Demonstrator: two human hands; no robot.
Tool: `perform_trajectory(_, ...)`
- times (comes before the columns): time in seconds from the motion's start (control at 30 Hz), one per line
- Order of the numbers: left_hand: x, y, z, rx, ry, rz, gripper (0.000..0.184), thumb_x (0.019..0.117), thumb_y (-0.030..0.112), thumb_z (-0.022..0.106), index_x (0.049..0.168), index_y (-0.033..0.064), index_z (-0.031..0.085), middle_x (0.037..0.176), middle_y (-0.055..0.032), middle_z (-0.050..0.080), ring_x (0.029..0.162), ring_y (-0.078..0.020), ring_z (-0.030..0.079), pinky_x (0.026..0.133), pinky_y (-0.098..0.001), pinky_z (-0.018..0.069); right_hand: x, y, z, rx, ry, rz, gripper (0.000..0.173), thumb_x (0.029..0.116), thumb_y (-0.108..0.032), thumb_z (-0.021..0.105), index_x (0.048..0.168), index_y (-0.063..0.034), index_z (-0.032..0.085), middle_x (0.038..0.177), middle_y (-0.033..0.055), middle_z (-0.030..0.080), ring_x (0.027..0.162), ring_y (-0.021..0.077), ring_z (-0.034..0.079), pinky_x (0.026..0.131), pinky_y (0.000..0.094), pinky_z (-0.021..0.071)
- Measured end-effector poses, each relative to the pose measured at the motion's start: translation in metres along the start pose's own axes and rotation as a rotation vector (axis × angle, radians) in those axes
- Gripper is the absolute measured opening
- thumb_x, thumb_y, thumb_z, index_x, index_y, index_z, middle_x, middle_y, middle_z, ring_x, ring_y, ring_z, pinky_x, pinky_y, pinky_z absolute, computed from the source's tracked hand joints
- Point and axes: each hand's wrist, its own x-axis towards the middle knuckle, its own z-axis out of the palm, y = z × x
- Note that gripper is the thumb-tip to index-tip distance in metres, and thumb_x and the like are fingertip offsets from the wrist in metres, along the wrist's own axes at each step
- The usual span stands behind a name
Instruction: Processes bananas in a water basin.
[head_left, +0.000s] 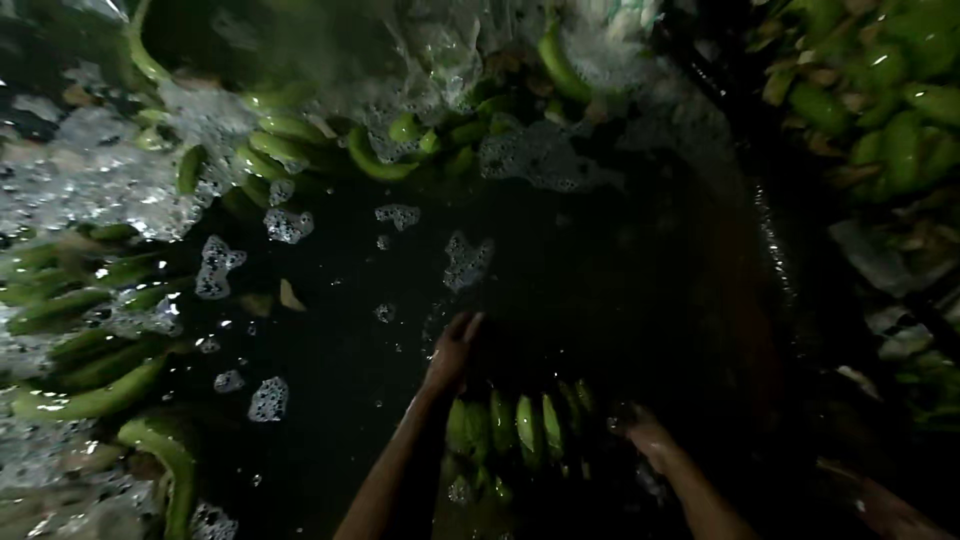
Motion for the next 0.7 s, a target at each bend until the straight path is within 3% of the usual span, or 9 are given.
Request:
perform_trajectory(0.07,-0.019,-0.028,-0.018,0.004,0.114,0.026,0.043,0.1097,0.025,0.046,0.143,-0.0019,0.052,0.141,-0.0204,0.057,0.125,-0.0221,0.058,0.107,-0.0395,0.0463,0.004,0.0,0.007,0.031,0.049,0.045,0.047,0.1037,-0.012,0.06,0.146,0.0025,0.047,0.143,0.0262,0.053,0.129,0.0362,0.054,0.106,0.052,0.045)
perform_trajectory(0.13,-0.047,-0.057,-0.028,0.037,0.161,-0.072,0.05,0.109,0.026,0.048,0.147,-0.0065,0.045,0.148,-0.0267,0.05,0.136,-0.0308,0.051,0.114,-0.0446,0.04,0.006,0.0,0.014,0.048,0.063,0.076,0.045,0.1063,-0.013,0.055,0.147,0.0038,0.045,0.145,0.0275,0.05,0.132,0.0372,0.051,0.109,0.0523,0.0424)
perform_trajectory(0.2,-0.07,-0.087,-0.027,0.08,0.191,-0.262,0.056,0.1091,0.033,0.048,0.147,-0.0081,0.042,0.142,-0.03,0.052,0.131,-0.0361,0.053,0.11,-0.0504,0.0414,0.007,0.001,0.02,0.067,0.063,0.047,0.049,0.1057,-0.011,0.055,0.15,0.004,0.04,0.148,0.0284,0.047,0.134,0.0373,0.05,0.11,0.0509,0.0418)
perform_trajectory(0.23,-0.079,-0.098,-0.025,0.094,0.169,-0.319,0.057,0.1096,0.035,0.045,0.149,-0.0067,0.042,0.146,-0.0299,0.05,0.135,-0.0374,0.05,0.114,-0.0514,0.0378,0.008,0.002,0.023,0.082,0.068,0.006,0.052,0.103,-0.009,0.06,0.15,0.0047,0.04,0.146,0.028,0.049,0.133,0.0358,0.052,0.11,0.0486,0.0439)
perform_trajectory(0.3,-0.09,-0.11,-0.021,0.172,0.113,-0.39,0.056,0.1082,0.041,0.047,0.147,0.0001,0.049,0.144,-0.0258,0.054,0.135,-0.0367,0.052,0.113,-0.0537,0.0388,0.013,0.003,0.028,0.112,0.069,-0.052,0.052,0.0985,-0.007,0.066,0.145,0.0058,0.045,0.139,0.0268,0.055,0.124,0.0326,0.057,0.104,0.0457,0.0495)
perform_trajectory(0.4,-0.088,-0.119,-0.021,0.266,-0.037,-0.332,0.059,0.1026,0.035,0.061,0.149,0.0019,0.047,0.145,-0.0207,0.055,0.135,-0.0305,0.053,0.114,-0.0469,0.0407,0.011,-0.005,0.03,0.149,0.075,-0.02,0.053,0.0978,-0.005,0.067,0.145,0.0044,0.044,0.138,0.0263,0.054,0.12,0.032,0.057,0.099,0.046,0.0497)
perform_trajectory(0.47,-0.082,-0.126,-0.02,0.22,-0.037,-0.251,0.06,0.1007,0.032,0.064,0.149,0.0002,0.046,0.14,-0.0206,0.058,0.127,-0.0265,0.058,0.109,-0.0423,0.0468,0.015,-0.01,0.029,0.098,0.081,-0.023,0.061,0.0957,-0.007,0.07,0.148,0.005,0.041,0.142,0.0279,0.052,0.127,0.0352,0.056,0.106,0.048,0.0482)
perform_trajectory(0.6,-0.061,-0.109,-0.018,0.484,-0.14,-0.315,0.061,0.1052,0.042,0.054,0.15,0.0002,0.046,0.145,-0.0259,0.054,0.136,-0.0391,0.051,0.115,-0.0549,0.0385,0.021,-0.004,0.018,0.002,0.05,-0.02,0.045,0.1049,-0.006,0.055,0.145,0.0107,0.043,0.144,0.0293,0.051,0.133,0.0345,0.053,0.112,0.0431,0.0424)
perform_trajectory(0.7,-0.046,-0.103,-0.019,0.429,-0.059,-0.41,0.05,0.1058,0.039,0.054,0.139,0.0022,0.058,0.135,-0.0247,0.061,0.127,-0.0385,0.058,0.109,-0.0553,0.0432,0.034,0.002,0.013,-0.164,0.041,-0.002,0.045,0.1083,-0.011,0.049,0.147,0.0109,0.042,0.151,0.0291,0.045,0.142,0.0349,0.045,0.118,0.042,0.0354)
